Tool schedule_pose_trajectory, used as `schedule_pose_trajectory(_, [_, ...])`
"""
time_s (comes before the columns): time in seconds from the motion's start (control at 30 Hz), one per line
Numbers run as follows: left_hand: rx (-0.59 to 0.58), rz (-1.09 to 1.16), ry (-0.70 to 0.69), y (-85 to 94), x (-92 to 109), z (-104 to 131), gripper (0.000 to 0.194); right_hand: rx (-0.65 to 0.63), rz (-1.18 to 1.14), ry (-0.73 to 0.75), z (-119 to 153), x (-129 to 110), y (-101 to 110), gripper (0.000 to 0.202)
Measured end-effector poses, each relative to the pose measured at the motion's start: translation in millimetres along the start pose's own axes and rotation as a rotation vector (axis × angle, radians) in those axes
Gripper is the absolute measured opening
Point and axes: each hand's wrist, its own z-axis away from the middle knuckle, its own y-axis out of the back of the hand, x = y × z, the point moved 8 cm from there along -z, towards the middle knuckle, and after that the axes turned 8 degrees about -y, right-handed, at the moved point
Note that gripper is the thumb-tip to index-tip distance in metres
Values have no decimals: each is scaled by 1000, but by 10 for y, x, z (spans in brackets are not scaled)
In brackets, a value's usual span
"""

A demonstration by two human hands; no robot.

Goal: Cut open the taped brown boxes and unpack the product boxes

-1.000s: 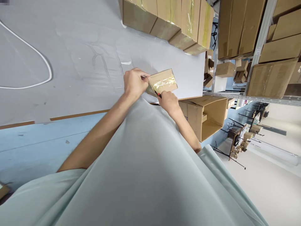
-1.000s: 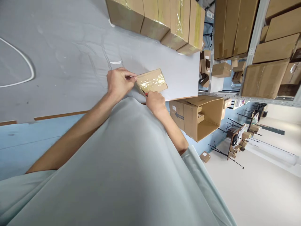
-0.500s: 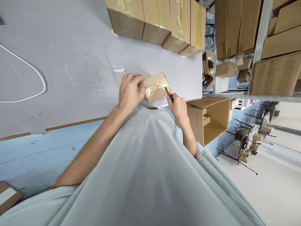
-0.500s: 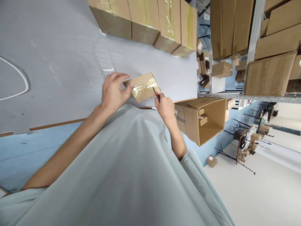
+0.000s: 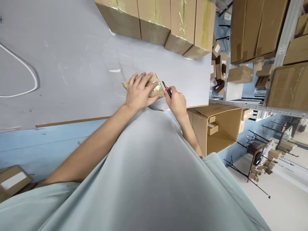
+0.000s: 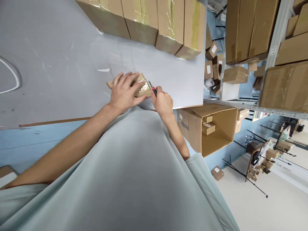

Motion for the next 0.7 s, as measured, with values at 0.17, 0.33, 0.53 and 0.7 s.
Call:
schedule_pose_trajectory(0.17, [-12, -52, 32, -23, -41, -4, 75, -54, 35, 40, -153, -165, -18, 38])
schedule_pose_trajectory(0.33, [-4, -50, 17, -16, -32, -2, 70, -81, 86, 38, -177, -247, -23, 40])
schedule_pose_trajectory(0.53, [24, -4, 0, -38, -102, -14, 74, -84, 134, 30, -70, -305, 35, 42])
schedule_pose_trajectory(0.7, [43, -34, -75, -124, -157, 11, 67, -72, 195, -48, 4, -382, 25, 42])
